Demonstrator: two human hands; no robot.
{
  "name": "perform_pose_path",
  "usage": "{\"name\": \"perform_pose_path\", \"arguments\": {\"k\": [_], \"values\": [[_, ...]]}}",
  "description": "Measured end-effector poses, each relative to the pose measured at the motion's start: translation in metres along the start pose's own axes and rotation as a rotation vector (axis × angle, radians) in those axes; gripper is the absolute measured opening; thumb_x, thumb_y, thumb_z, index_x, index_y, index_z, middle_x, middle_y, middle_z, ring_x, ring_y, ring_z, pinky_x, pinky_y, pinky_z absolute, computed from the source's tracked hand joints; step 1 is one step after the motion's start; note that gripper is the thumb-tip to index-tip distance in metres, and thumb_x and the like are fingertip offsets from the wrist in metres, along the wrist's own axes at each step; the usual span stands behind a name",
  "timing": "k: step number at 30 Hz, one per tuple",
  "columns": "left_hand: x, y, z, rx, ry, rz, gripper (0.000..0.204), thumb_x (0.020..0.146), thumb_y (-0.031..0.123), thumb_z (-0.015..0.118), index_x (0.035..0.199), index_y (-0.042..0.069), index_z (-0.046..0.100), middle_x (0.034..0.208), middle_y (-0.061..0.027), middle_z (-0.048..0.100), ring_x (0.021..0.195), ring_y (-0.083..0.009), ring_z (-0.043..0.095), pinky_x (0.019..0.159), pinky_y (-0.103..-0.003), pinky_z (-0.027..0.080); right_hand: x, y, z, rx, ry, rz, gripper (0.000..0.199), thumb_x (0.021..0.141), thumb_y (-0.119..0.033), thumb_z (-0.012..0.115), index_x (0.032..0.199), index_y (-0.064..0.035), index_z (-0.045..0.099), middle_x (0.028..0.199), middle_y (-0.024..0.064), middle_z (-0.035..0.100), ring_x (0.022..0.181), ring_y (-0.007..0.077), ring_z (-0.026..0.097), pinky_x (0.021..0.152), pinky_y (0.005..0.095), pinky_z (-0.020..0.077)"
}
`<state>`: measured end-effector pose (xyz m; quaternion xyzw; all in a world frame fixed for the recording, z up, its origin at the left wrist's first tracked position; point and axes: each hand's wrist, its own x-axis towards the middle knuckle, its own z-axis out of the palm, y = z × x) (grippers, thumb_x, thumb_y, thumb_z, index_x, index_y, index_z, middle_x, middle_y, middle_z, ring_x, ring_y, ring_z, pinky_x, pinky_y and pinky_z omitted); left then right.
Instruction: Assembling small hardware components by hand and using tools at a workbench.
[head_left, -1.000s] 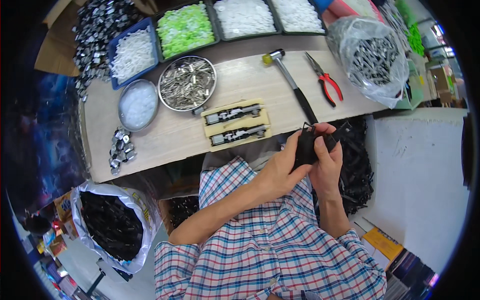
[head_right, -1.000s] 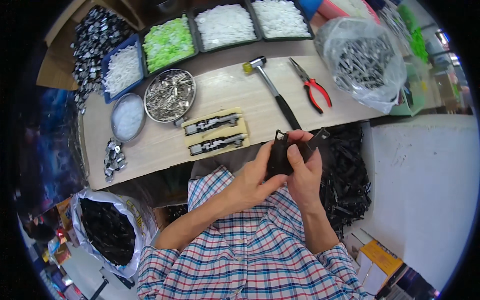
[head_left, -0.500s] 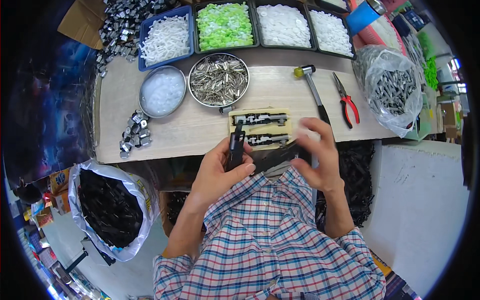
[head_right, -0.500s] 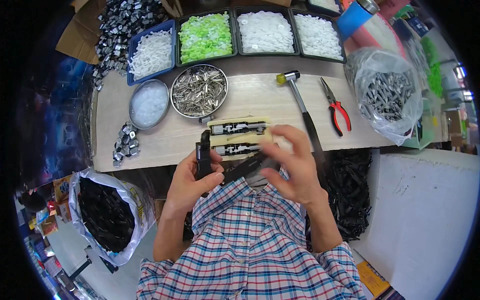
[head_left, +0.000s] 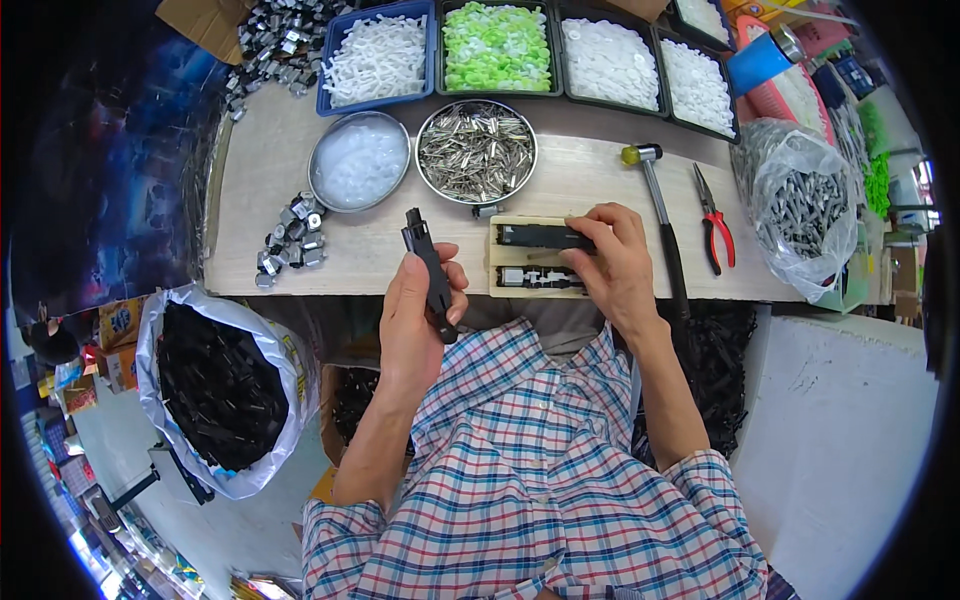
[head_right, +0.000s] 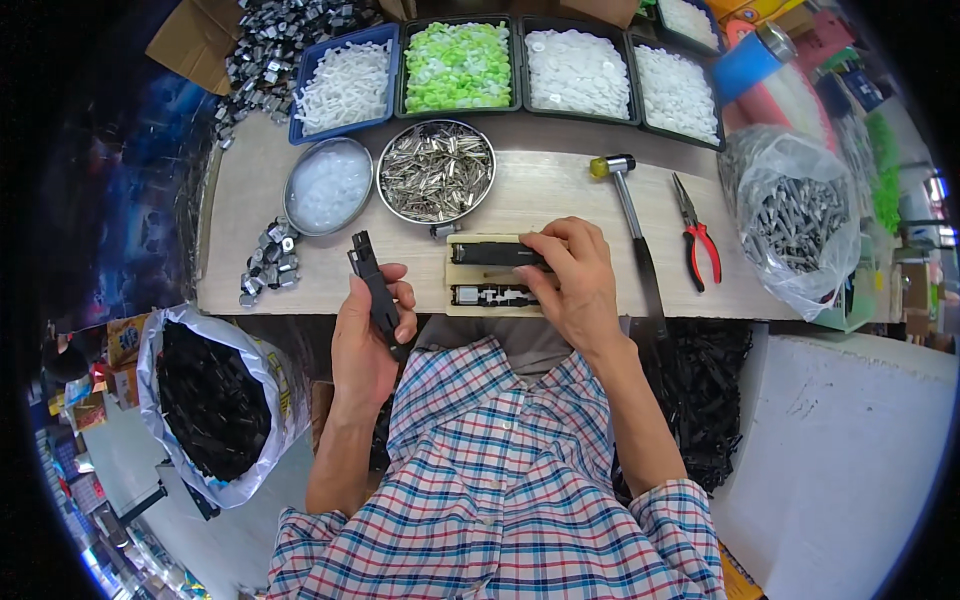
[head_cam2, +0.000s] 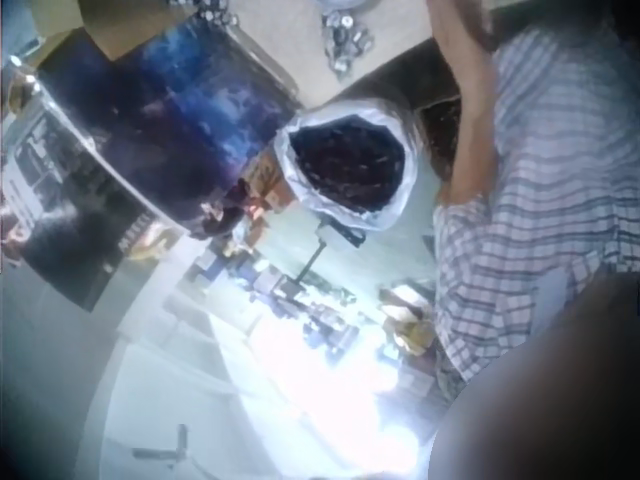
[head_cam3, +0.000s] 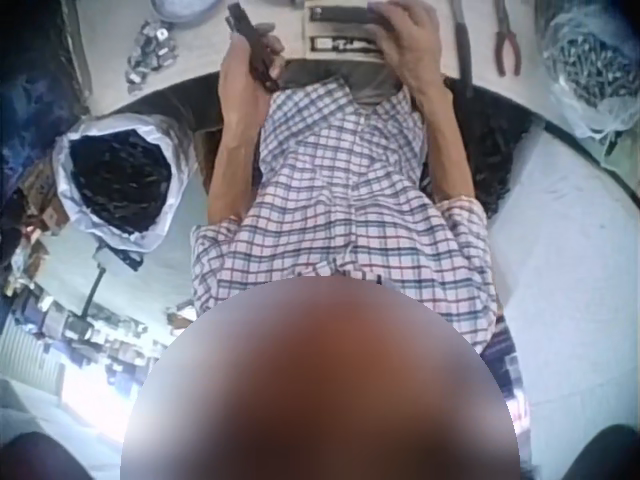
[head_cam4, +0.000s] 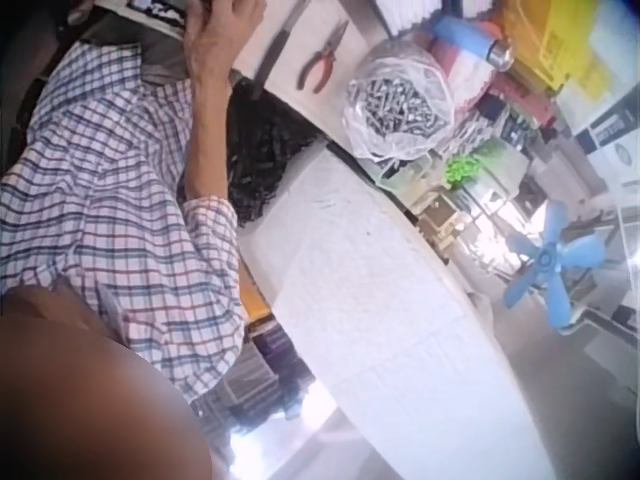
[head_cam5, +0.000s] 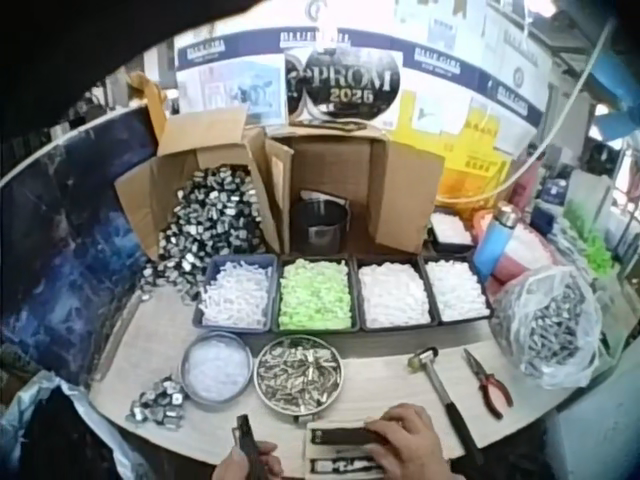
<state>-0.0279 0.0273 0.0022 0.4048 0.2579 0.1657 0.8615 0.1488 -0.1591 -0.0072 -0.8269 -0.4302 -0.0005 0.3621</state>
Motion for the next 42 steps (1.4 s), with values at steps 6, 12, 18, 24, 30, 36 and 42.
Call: {"name": "perform_pose_path", "arguments": {"k": [6, 12, 18, 24, 30, 36, 42], "values": [[-0.002, -0.002, 0.000, -0.089, -0.012, 0.019, 0.044, 0.111, 0.039, 0.042, 0.122, -0.002, 0.053, 0.097, -0.0094, 0.058, 0.071, -0.0149, 0.052, 0.065, -0.027, 0.043, 0.004, -0.008, 0.001, -0.086, 0.024, -0.026, 0.037, 0.077, -0.005, 0.080, 0.113, -0.0025, 0.069, 0.114, 0.0134, 0.060, 0.115, 0.0336, 0.056, 0.094, 0.0420, 0.0478], [-0.001, -0.012, 0.018, -0.123, -0.073, 0.058, 0.029, 0.106, 0.025, 0.057, 0.120, 0.001, 0.051, 0.101, -0.0089, 0.062, 0.088, -0.0183, 0.063, 0.081, -0.031, 0.053, -0.023, -0.043, -0.017, 0.148, 0.167, -0.026, 0.033, 0.083, 0.004, 0.072, 0.114, -0.0008, 0.067, 0.110, 0.0156, 0.064, 0.097, 0.0301, 0.065, 0.087, 0.0363, 0.0518], [-0.011, -0.038, 0.048, -0.208, -0.169, 0.095, 0.034, 0.100, 0.014, 0.066, 0.127, 0.002, 0.050, 0.119, -0.0191, 0.067, 0.114, -0.0266, 0.066, 0.098, -0.040, 0.056, -0.052, -0.079, 0.015, 0.422, 0.035, 0.169, 0.044, 0.080, 0.001, 0.078, 0.119, -0.0017, 0.057, 0.104, 0.0164, 0.063, 0.088, 0.0311, 0.068, 0.075, 0.0363, 0.0561], [-0.013, -0.042, 0.050, -0.023, -0.016, 0.104, 0.021, 0.100, 0.008, 0.064, 0.118, 0.000, 0.055, 0.120, -0.0199, 0.068, 0.110, -0.0239, 0.068, 0.097, -0.035, 0.054, -0.042, -0.068, 0.005, 0.309, 0.099, 0.182, 0.039, 0.081, 0.001, 0.077, 0.116, 0.0005, 0.060, 0.104, 0.0172, 0.063, 0.088, 0.0323, 0.067, 0.076, 0.0364, 0.0561], [0.016, -0.013, 0.005, 0.665, 0.211, 0.352, 0.024, 0.103, 0.006, 0.057, 0.125, -0.003, 0.056, 0.097, -0.0085, 0.065, 0.083, -0.0156, 0.062, 0.081, -0.027, 0.050, -0.036, -0.032, -0.016, 0.094, 0.112, 0.164, 0.039, 0.080, 0.002, 0.075, 0.117, -0.0048, 0.068, 0.108, 0.0135, 0.062, 0.098, 0.0318, 0.063, 0.078, 0.0376, 0.0536], [0.034, -0.011, -0.027, 1.460, 0.220, 0.620, 0.030, 0.096, 0.002, 0.062, 0.125, -0.006, 0.061, 0.094, -0.0167, 0.056, 0.088, -0.0356, 0.056, 0.076, -0.043, 0.047, -0.037, -0.028, -0.006, -0.048, -0.016, 0.048, 0.044, 0.074, -0.003, 0.079, 0.117, -0.0085, 0.069, 0.108, 0.0101, 0.061, 0.102, 0.0304, 0.058, 0.088, 0.0414, 0.0464], [0.042, -0.018, -0.034, 1.628, 0.254, 0.775, 0.031, 0.090, 0.000, 0.066, 0.121, -0.005, 0.064, 0.095, -0.0151, 0.056, 0.093, -0.0340, 0.056, 0.081, -0.045, 0.047, -0.034, -0.032, -0.005, -0.117, -0.022, 0.049, 0.045, 0.075, -0.002, 0.078, 0.118, -0.0090, 0.069, 0.108, 0.0096, 0.062, 0.103, 0.0300, 0.058, 0.088, 0.0416, 0.0459]]}}
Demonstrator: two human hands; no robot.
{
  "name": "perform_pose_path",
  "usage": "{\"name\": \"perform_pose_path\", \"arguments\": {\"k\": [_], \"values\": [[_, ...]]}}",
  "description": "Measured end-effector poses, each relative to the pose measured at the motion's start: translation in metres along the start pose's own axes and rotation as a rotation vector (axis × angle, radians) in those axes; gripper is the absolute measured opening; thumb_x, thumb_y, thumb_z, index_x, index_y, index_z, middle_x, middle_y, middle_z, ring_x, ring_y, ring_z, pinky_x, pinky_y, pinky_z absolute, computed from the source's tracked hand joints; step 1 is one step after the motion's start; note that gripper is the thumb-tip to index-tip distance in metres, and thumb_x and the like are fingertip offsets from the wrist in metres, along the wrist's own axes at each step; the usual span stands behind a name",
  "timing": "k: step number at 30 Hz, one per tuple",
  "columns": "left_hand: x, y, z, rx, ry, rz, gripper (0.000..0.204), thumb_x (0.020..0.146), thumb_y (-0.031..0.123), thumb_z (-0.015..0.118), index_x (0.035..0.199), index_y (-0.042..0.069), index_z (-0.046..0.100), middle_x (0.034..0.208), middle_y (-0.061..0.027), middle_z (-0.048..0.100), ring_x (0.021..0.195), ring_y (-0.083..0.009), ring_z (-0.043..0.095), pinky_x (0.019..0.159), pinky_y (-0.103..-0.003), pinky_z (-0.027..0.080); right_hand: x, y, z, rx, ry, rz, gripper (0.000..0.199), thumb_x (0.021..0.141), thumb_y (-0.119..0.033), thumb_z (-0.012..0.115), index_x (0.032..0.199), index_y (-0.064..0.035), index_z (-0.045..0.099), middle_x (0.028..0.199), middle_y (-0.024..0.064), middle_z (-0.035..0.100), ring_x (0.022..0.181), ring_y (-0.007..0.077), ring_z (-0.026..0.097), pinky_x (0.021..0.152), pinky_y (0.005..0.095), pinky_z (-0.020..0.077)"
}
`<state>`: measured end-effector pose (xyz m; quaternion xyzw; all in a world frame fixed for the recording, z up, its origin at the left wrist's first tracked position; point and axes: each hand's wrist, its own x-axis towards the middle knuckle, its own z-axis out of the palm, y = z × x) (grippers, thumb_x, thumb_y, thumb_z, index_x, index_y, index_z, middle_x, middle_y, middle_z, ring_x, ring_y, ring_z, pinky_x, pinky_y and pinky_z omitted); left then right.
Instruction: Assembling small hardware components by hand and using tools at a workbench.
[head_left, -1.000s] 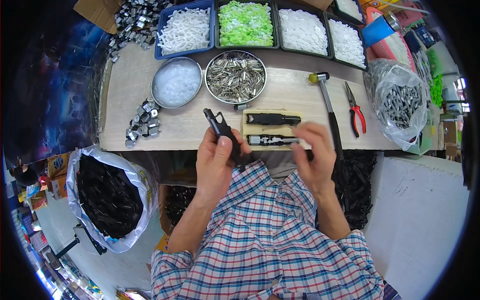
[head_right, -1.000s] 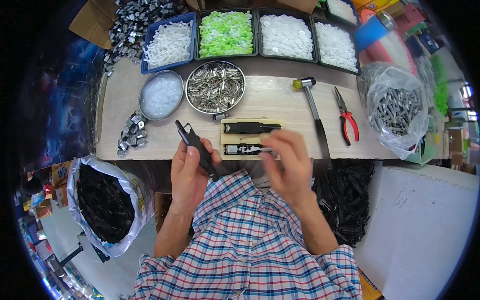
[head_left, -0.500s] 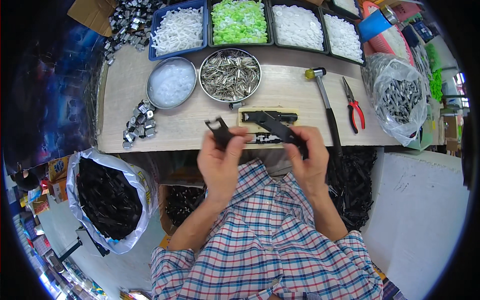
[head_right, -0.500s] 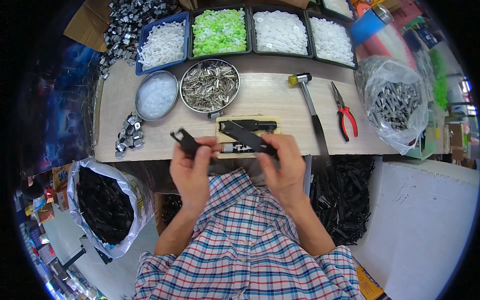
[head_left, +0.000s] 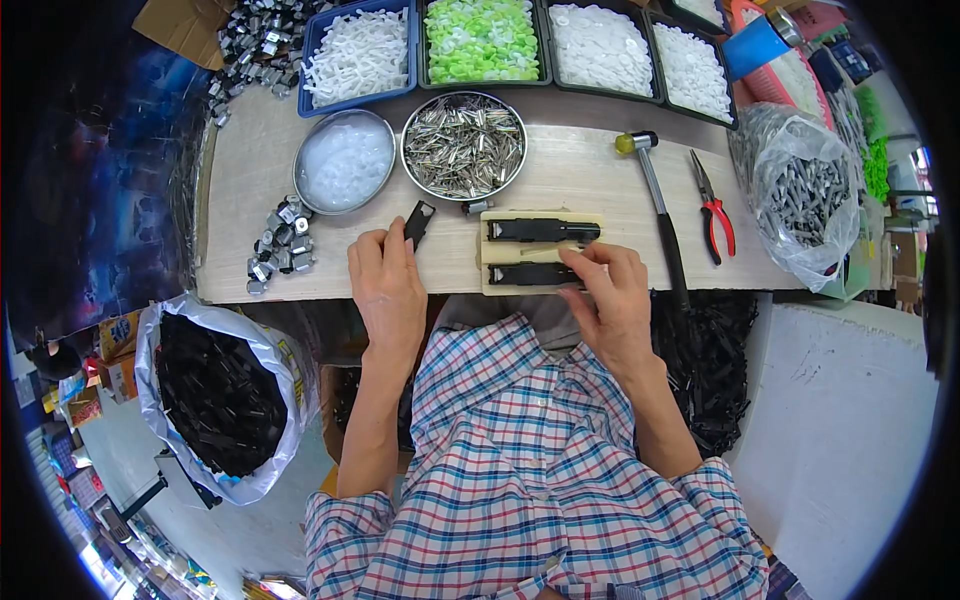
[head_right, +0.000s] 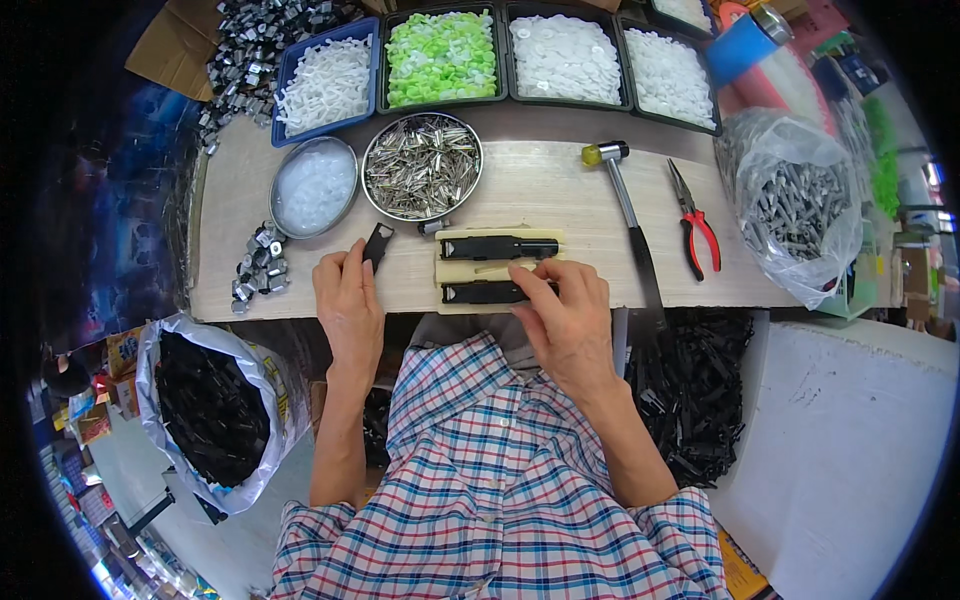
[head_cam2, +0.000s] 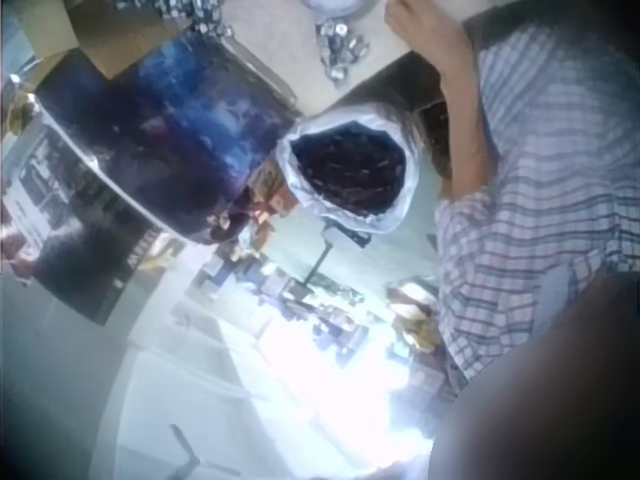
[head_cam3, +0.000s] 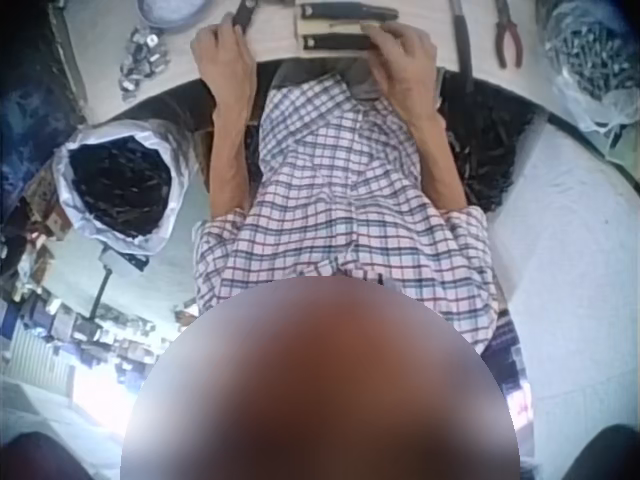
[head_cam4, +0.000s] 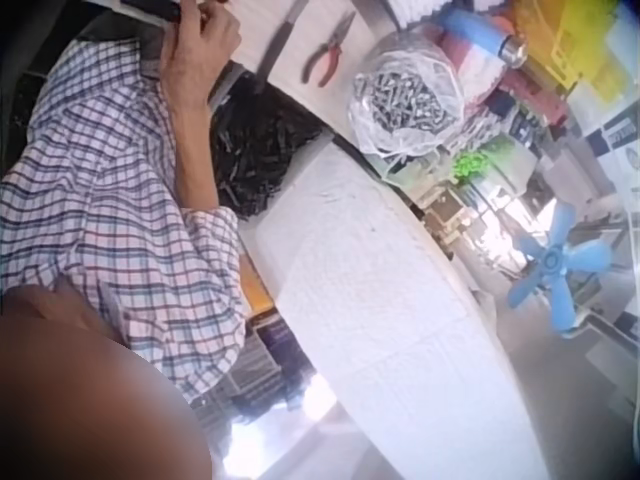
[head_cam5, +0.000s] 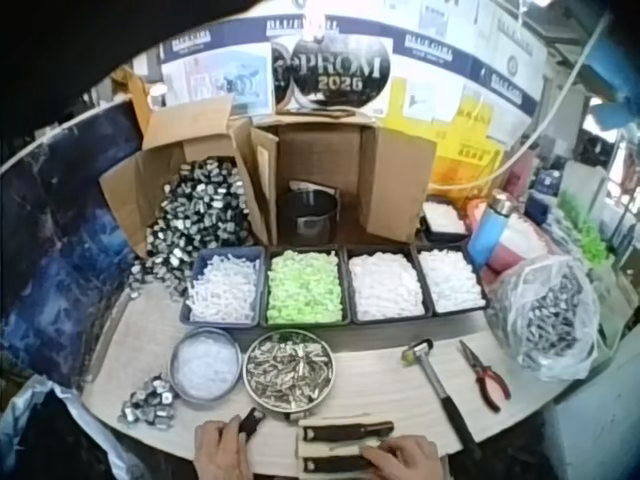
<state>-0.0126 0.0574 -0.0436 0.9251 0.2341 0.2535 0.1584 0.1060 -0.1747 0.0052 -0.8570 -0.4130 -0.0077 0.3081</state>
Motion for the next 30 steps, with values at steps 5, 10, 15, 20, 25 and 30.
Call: {"name": "perform_pose_path", "arguments": {"k": [5, 10, 15, 20, 25, 30], "values": [[0.008, -0.010, 0.002, 0.003, 0.054, 0.035, 0.030, 0.087, 0.000, 0.070, 0.117, -0.004, 0.066, 0.098, -0.0144, 0.058, 0.094, -0.0333, 0.057, 0.082, -0.044, 0.048, -0.015, 0.021, -0.017, -0.036, 0.164, 0.150, 0.035, 0.084, 0.000, 0.071, 0.118, -0.0043, 0.068, 0.113, 0.0172, 0.060, 0.104, 0.0345, 0.059, 0.088, 0.0398, 0.0490], [0.015, -0.009, 0.003, 0.058, 0.162, 0.035, 0.026, 0.086, 0.000, 0.071, 0.112, -0.001, 0.068, 0.101, -0.0147, 0.060, 0.094, -0.0336, 0.058, 0.083, -0.044, 0.049, -0.038, 0.077, -0.018, -0.280, 0.266, 0.288, 0.033, 0.091, 0.002, 0.066, 0.124, -0.0019, 0.065, 0.119, 0.0171, 0.058, 0.110, 0.0328, 0.060, 0.092, 0.0364, 0.0498], [0.018, 0.035, -0.002, -0.203, 0.211, 0.192, 0.031, 0.082, 0.002, 0.074, 0.112, 0.001, 0.067, 0.106, -0.0148, 0.062, 0.098, -0.0366, 0.060, 0.087, -0.047, 0.048, -0.034, 0.087, -0.032, -0.393, 0.224, 0.253, 0.039, 0.093, 0.001, 0.062, 0.132, -0.0031, 0.061, 0.120, 0.0192, 0.057, 0.105, 0.0337, 0.062, 0.091, 0.0384, 0.0512], [0.010, 0.098, -0.006, -0.292, -0.200, 0.318, 0.063, 0.075, 0.014, 0.083, 0.132, 0.000, 0.059, 0.139, -0.0215, 0.052, 0.137, -0.0415, 0.044, 0.111, -0.052, 0.039, -0.044, 0.071, -0.038, -0.001, 0.147, 0.416, 0.038, 0.099, -0.004, 0.055, 0.136, 0.0026, 0.056, 0.115, 0.0269, 0.067, 0.097, 0.0438, 0.070, 0.084, 0.0402, 0.0558], [-0.011, 0.097, 0.025, 0.102, -0.323, 0.394, 0.080, 0.078, 0.019, 0.078, 0.145, -0.009, 0.045, 0.159, -0.0252, 0.035, 0.151, -0.0385, 0.031, 0.120, -0.055, 0.028, -0.089, 0.020, -0.042, 0.171, -0.019, 0.391, 0.038, 0.099, -0.006, 0.061, 0.136, 0.0008, 0.058, 0.092, 0.0212, 0.068, 0.076, 0.0291, 0.070, 0.070, 0.0335, 0.0534], [-0.014, 0.092, 0.037, 0.102, -0.218, 0.436, 0.058, 0.090, 0.007, 0.053, 0.145, -0.009, 0.045, 0.153, -0.0263, 0.044, 0.147, -0.0390, 0.038, 0.121, -0.053, 0.027, -0.091, 0.012, -0.044, 0.137, 0.055, 0.349, 0.037, 0.099, -0.007, 0.064, 0.135, -0.0031, 0.061, 0.083, 0.0178, 0.066, 0.064, 0.0250, 0.066, 0.061, 0.0320, 0.0513]]}}
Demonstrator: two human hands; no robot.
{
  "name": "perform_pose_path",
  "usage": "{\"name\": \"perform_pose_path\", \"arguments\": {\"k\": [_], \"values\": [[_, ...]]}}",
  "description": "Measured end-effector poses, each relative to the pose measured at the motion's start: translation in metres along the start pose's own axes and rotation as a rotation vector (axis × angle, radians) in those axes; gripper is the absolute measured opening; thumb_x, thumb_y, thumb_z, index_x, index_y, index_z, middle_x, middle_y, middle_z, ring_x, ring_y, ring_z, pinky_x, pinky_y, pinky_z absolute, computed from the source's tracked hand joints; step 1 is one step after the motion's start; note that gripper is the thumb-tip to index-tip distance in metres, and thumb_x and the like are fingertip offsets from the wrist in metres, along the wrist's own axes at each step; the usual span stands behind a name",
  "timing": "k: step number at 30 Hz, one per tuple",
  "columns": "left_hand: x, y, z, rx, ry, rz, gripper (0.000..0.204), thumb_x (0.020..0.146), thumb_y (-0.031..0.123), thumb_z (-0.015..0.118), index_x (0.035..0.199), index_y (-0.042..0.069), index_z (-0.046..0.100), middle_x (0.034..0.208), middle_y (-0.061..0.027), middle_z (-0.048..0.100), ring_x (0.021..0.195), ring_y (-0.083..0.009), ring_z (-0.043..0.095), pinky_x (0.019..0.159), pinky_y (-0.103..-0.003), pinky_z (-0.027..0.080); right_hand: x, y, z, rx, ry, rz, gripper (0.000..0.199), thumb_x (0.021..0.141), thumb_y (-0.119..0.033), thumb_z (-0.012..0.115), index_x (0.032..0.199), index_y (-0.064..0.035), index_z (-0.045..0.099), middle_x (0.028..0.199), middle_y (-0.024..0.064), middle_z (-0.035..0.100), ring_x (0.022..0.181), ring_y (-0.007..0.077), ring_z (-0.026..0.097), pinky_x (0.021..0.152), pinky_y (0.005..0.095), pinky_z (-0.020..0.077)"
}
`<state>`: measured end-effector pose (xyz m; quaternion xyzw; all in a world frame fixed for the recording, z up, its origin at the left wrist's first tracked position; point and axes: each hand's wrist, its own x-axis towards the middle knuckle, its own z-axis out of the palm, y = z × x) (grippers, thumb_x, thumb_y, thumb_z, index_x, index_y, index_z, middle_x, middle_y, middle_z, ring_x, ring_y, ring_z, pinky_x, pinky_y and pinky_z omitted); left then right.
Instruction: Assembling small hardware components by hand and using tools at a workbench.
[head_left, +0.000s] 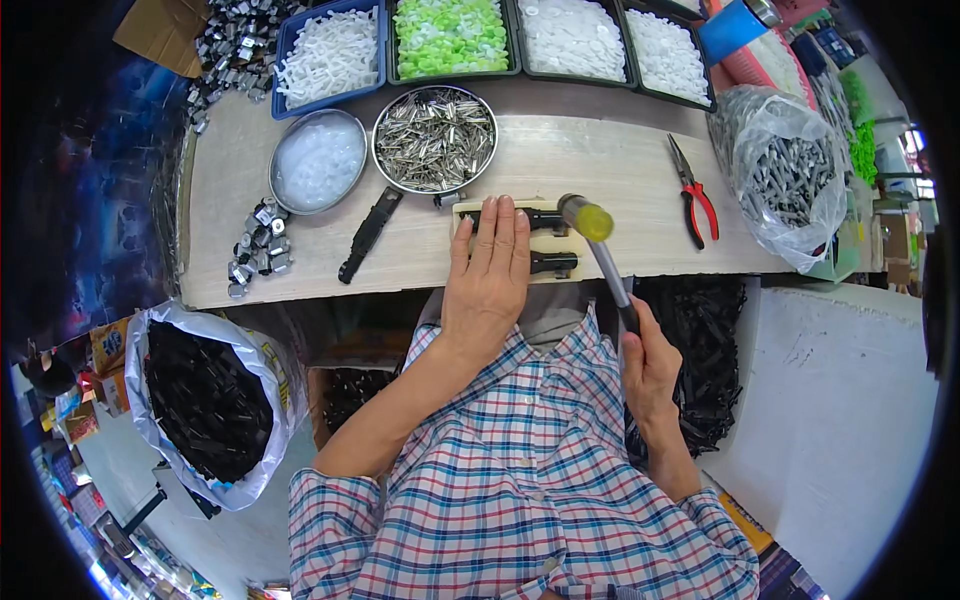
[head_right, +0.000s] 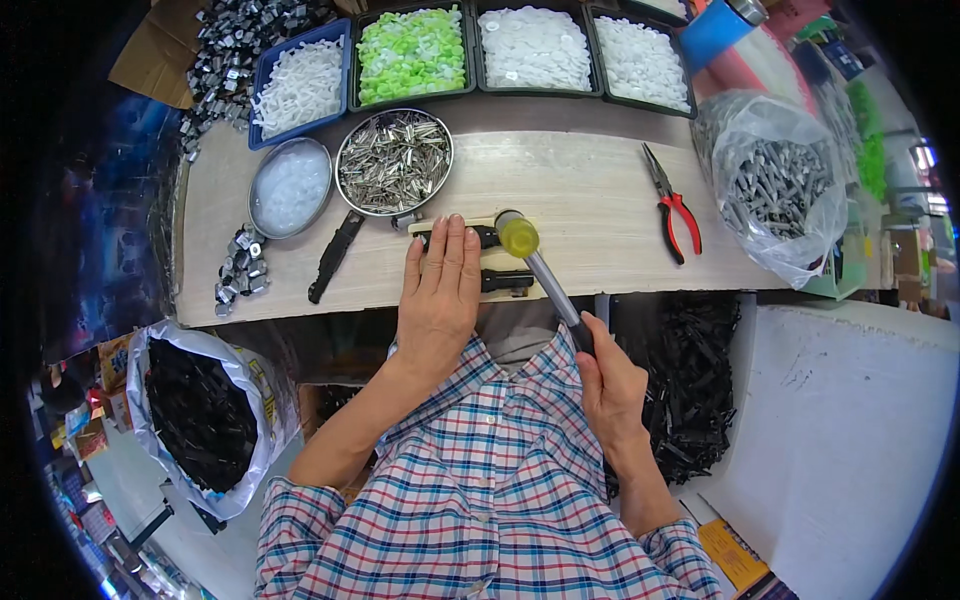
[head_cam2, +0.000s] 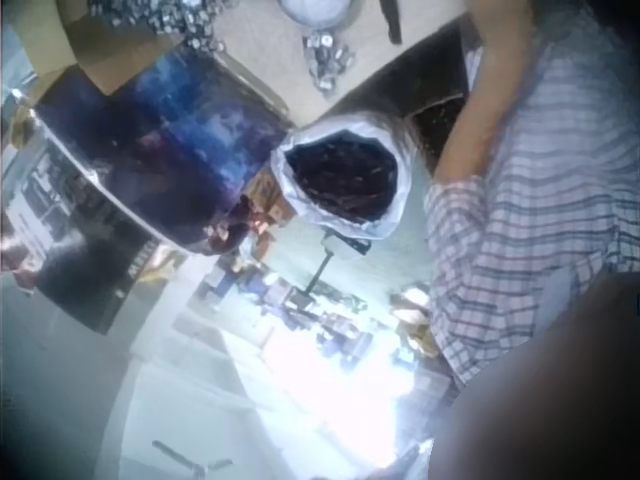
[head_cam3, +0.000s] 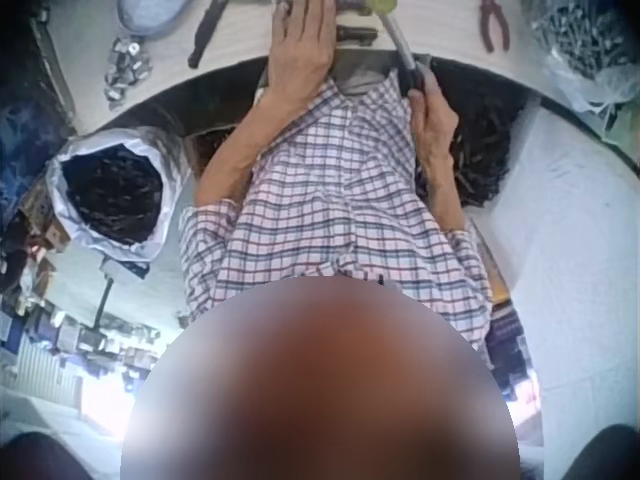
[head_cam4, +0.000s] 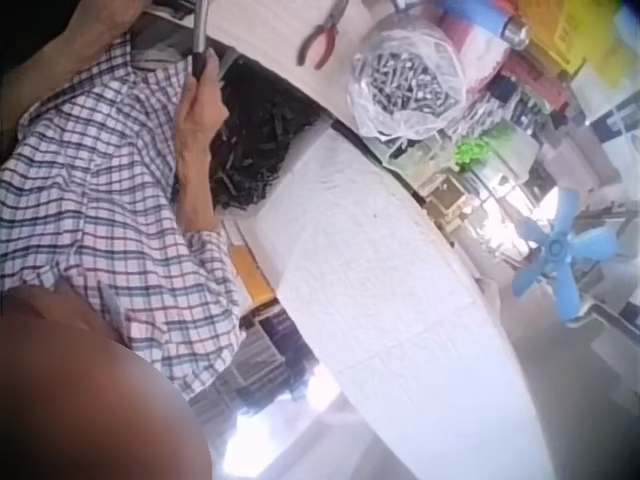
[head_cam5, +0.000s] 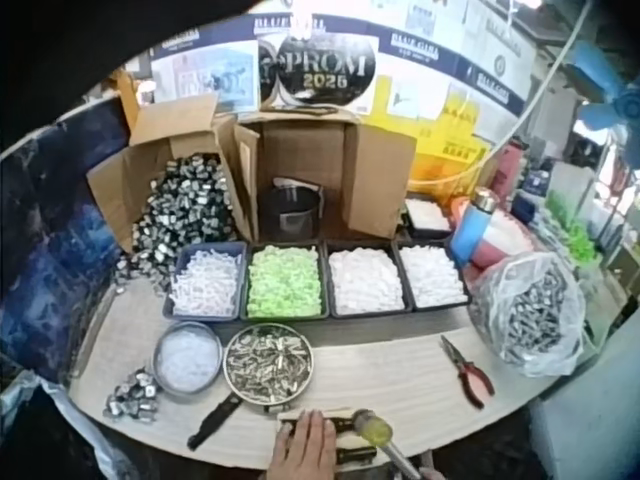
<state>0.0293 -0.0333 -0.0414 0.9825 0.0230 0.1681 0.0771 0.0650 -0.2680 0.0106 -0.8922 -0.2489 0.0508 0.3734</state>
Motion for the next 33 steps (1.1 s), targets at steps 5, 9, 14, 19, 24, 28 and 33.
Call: {"name": "perform_pose_path", "arguments": {"k": [5, 9, 14, 19, 24, 28, 33], "values": [[0.001, 0.002, -0.001, 0.052, -0.017, 0.032, 0.057, 0.090, 0.009, 0.053, 0.143, -0.010, 0.048, 0.152, -0.0272, 0.045, 0.146, -0.0394, 0.039, 0.121, -0.052, 0.028, -0.008, 0.018, 0.027, -0.048, 0.029, -0.013, 0.036, 0.100, -0.005, 0.062, 0.135, -0.0036, 0.059, 0.081, 0.0163, 0.060, 0.064, 0.0214, 0.060, 0.060, 0.0298, 0.0484], [0.000, 0.001, 0.001, 0.070, -0.039, 0.018, 0.057, 0.090, 0.010, 0.053, 0.143, -0.011, 0.048, 0.152, -0.0285, 0.045, 0.146, -0.0407, 0.039, 0.121, -0.052, 0.029, -0.010, 0.012, 0.019, 0.002, -0.018, 0.051, 0.034, 0.102, -0.006, 0.058, 0.135, -0.0025, 0.057, 0.078, 0.0109, 0.056, 0.063, 0.0143, 0.052, 0.060, 0.0250, 0.0442], [0.001, 0.004, -0.001, 0.045, -0.031, 0.013, 0.058, 0.091, 0.010, 0.052, 0.144, -0.012, 0.046, 0.153, -0.0290, 0.043, 0.147, -0.0419, 0.038, 0.122, -0.052, 0.027, -0.040, 0.010, 0.003, 0.031, 0.055, -0.049, 0.034, 0.105, -0.017, 0.056, 0.136, -0.0012, 0.056, 0.082, 0.0111, 0.060, 0.064, 0.0158, 0.055, 0.060, 0.0266, 0.0460], [-0.008, 0.002, 0.003, 0.132, -0.060, 0.019, 0.061, 0.090, 0.013, 0.055, 0.145, -0.012, 0.044, 0.155, -0.0298, 0.039, 0.147, -0.0429, 0.036, 0.122, -0.053, 0.026, -0.036, 0.006, 0.009, -0.014, -0.102, 0.132, 0.033, 0.104, -0.016, 0.057, 0.135, -0.0027, 0.058, 0.079, 0.0134, 0.057, 0.063, 0.0182, 0.055, 0.059, 0.0284, 0.0451], [-0.024, -0.004, 0.002, -0.150, -0.011, -0.039, 0.082, 0.081, 0.016, 0.076, 0.148, -0.013, 0.036, 0.159, -0.0342, 0.029, 0.149, -0.0472, 0.029, 0.120, -0.058, 0.026, -0.035, -0.004, 0.013, 0.058, -0.012, -0.022, 0.032, 0.103, -0.016, 0.061, 0.132, -0.0034, 0.058, 0.078, 0.0136, 0.056, 0.064, 0.0192, 0.057, 0.059, 0.0299, 0.0462], [-0.058, -0.024, -0.004, -0.371, 0.070, -0.036, 0.076, 0.081, 0.009, 0.078, 0.144, -0.012, 0.041, 0.154, -0.0334, 0.036, 0.145, -0.0487, 0.036, 0.117, -0.057, 0.033, -0.024, -0.008, 0.024, -0.051, -0.151, 0.078, 0.034, 0.097, -0.008, 0.067, 0.130, -0.0048, 0.061, 0.085, 0.0179, 0.066, 0.071, 0.0317, 0.069, 0.065, 0.0342, 0.0541], [-0.067, -0.042, -0.019, -0.369, 0.346, -0.174, 0.035, 0.084, -0.009, 0.064, 0.119, -0.005, 0.063, 0.131, -0.0235, 0.059, 0.124, -0.0431, 0.057, 0.103, -0.049, 0.049, 0.000, -0.024, 0.034, 0.060, -0.074, 0.036, 0.035, 0.096, -0.006, 0.067, 0.131, -0.0064, 0.062, 0.090, 0.0201, 0.068, 0.075, 0.0339, 0.069, 0.067, 0.0346, 0.0543]]}}
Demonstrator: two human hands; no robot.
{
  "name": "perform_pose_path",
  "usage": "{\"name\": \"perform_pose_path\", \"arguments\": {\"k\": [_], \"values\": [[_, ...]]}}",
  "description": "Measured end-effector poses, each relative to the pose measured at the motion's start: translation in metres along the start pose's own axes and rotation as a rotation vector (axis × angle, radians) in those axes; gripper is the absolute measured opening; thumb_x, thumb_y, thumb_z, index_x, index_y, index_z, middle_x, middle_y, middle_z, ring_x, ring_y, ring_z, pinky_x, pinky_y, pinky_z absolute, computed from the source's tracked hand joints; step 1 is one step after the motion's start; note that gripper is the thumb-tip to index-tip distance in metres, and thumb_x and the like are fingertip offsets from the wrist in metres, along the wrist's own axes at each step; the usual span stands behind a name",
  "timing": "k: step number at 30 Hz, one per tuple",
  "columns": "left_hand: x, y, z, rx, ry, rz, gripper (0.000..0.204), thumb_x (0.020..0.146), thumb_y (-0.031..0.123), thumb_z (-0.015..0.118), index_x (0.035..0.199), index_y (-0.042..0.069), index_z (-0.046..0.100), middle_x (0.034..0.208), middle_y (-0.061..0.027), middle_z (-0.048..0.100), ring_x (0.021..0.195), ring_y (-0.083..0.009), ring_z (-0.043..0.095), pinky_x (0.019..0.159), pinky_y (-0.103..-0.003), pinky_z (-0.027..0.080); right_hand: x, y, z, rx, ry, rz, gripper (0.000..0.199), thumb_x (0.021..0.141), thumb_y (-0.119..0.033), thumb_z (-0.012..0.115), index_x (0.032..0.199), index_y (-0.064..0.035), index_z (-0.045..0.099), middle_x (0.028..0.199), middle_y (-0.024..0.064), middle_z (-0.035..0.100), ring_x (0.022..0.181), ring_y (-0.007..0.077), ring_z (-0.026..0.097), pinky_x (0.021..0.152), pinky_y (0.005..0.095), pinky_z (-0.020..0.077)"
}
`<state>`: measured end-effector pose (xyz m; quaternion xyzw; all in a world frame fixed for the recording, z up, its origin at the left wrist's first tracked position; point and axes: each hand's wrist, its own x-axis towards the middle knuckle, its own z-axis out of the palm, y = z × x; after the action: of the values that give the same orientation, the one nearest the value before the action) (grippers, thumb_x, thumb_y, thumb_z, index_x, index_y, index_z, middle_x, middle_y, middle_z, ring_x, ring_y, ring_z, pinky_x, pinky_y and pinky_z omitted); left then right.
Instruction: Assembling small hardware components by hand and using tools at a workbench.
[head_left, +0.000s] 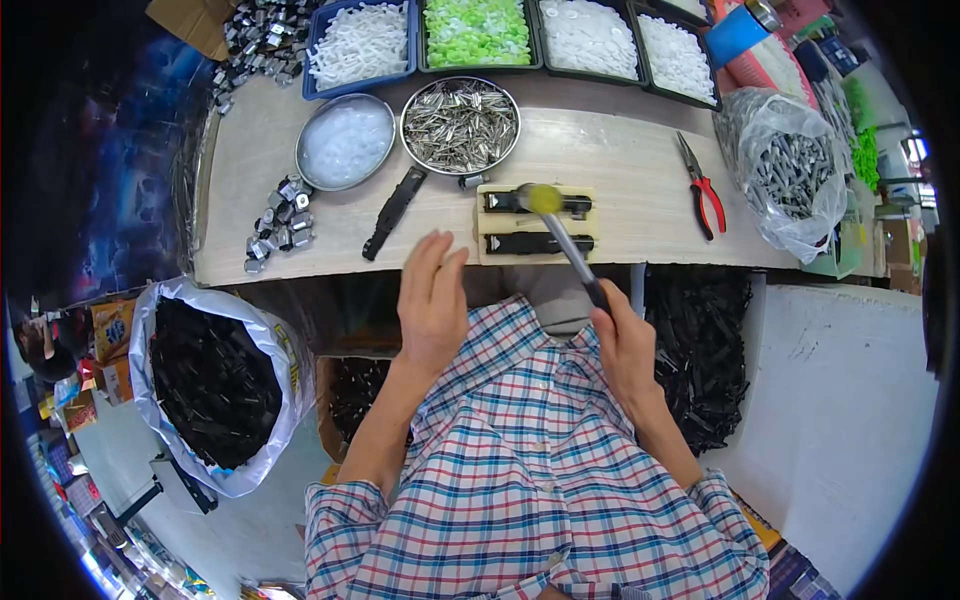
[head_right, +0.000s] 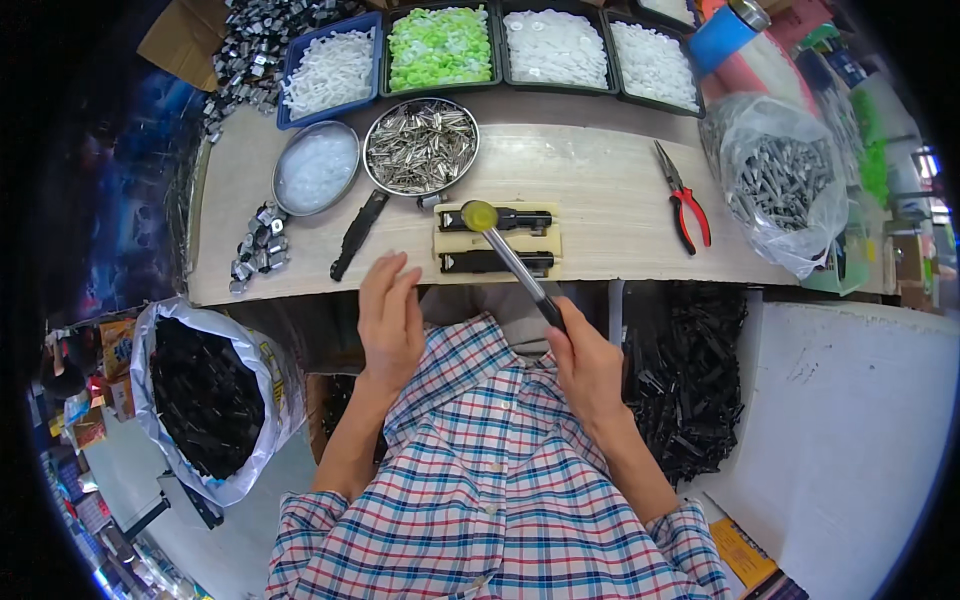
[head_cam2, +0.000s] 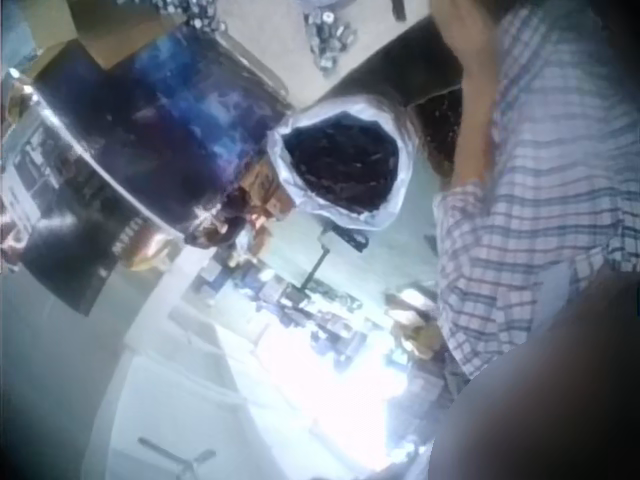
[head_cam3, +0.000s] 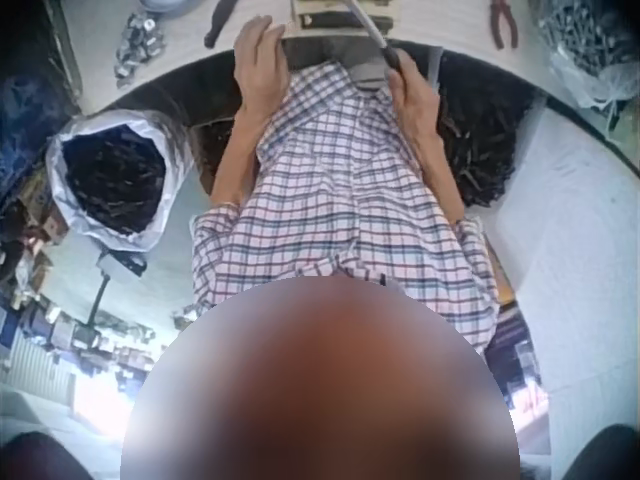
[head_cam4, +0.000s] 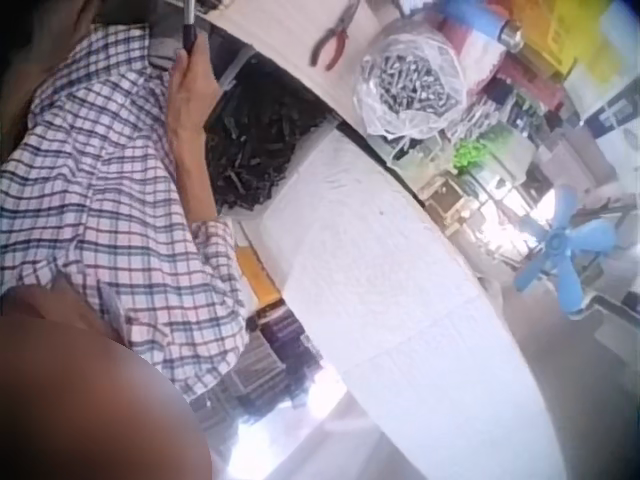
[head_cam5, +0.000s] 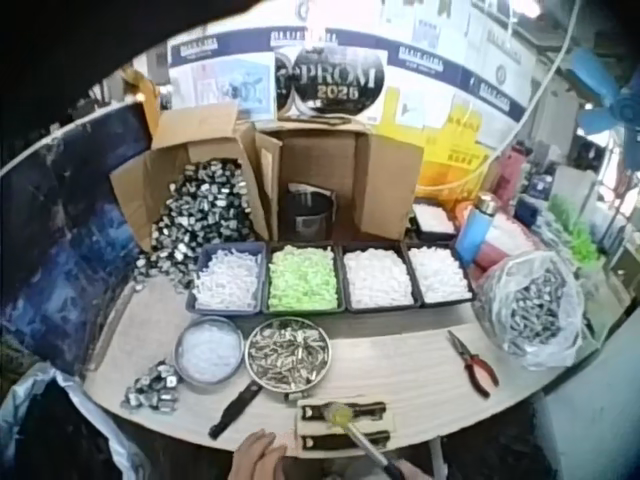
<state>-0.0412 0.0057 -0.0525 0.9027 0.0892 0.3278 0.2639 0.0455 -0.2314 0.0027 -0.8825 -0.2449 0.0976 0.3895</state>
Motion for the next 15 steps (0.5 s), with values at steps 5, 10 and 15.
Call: {"name": "perform_pose_path", "arguments": {"k": [5, 10, 15], "values": [[0.032, -0.030, -0.006, 0.149, 0.217, -0.029, 0.029, 0.087, -0.009, 0.061, 0.115, -0.003, 0.064, 0.121, -0.0208, 0.062, 0.117, -0.0408, 0.059, 0.097, -0.048, 0.050, 0.004, -0.004, -0.001, -0.086, -0.100, 0.045, 0.033, 0.097, -0.009, 0.066, 0.130, -0.0077, 0.062, 0.090, 0.0206, 0.067, 0.075, 0.0337, 0.069, 0.065, 0.0367, 0.0532], [0.049, -0.053, 0.017, 0.097, 0.253, -0.148, 0.031, 0.085, -0.013, 0.058, 0.115, -0.003, 0.062, 0.112, -0.0196, 0.062, 0.105, -0.0375, 0.062, 0.089, -0.044, 0.052, -0.020, 0.005, 0.009, -0.083, -0.080, -0.073, 0.029, 0.101, -0.014, 0.062, 0.129, -0.0045, 0.059, 0.080, 0.0162, 0.059, 0.064, 0.0246, 0.058, 0.061, 0.0319, 0.0471], [0.050, -0.051, 0.023, 0.150, 0.351, -0.102, 0.031, 0.085, -0.016, 0.054, 0.113, -0.004, 0.061, 0.109, -0.0208, 0.063, 0.103, -0.0394, 0.062, 0.088, -0.045, 0.051, -0.004, -0.014, 0.004, -0.019, -0.085, 0.027, 0.028, 0.101, -0.014, 0.062, 0.128, -0.0056, 0.059, 0.080, 0.0170, 0.060, 0.065, 0.0254, 0.059, 0.061, 0.0318, 0.0473]]}}
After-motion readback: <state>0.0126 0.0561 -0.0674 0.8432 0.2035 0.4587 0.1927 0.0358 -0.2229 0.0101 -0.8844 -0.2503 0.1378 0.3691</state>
